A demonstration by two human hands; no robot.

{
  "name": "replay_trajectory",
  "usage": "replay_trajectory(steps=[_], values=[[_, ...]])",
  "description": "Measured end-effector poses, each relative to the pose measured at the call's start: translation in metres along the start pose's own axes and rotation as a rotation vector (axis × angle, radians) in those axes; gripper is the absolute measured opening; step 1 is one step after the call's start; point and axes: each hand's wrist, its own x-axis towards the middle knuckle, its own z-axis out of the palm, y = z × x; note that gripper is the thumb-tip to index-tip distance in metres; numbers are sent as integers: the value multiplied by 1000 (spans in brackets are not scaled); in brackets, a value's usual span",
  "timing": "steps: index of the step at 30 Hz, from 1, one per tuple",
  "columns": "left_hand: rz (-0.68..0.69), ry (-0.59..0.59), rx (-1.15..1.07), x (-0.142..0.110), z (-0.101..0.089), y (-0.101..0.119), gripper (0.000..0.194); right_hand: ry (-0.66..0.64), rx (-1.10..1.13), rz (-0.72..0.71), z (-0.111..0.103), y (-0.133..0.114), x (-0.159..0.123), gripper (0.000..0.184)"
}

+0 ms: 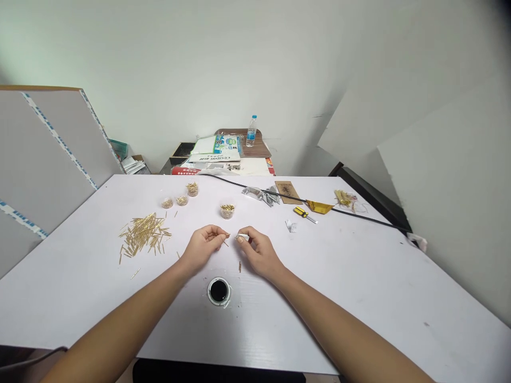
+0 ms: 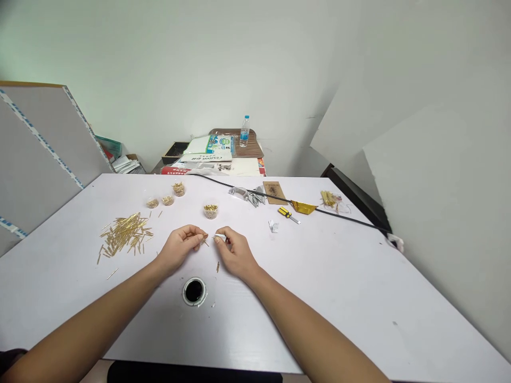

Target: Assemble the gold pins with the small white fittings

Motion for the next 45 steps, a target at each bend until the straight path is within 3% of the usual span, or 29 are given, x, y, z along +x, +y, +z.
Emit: replay_trajectory(steps=[7, 11, 19, 30, 45], values=[[39, -98, 71, 1, 1, -16, 31, 39, -21, -35, 3, -1, 0, 19], [80, -121, 159, -1, 0, -14, 29, 40, -21, -48, 5, -1, 1, 18], [152, -100, 264, -4, 3, -6, 26, 27, -51, -40, 7, -1, 1, 19], [137, -54, 258, -2, 4, -12, 27, 56, -96, -58, 8, 0, 0, 17], [178, -8, 351, -7, 4, -5, 25, 64, -161, -33, 7, -3, 1, 17]])
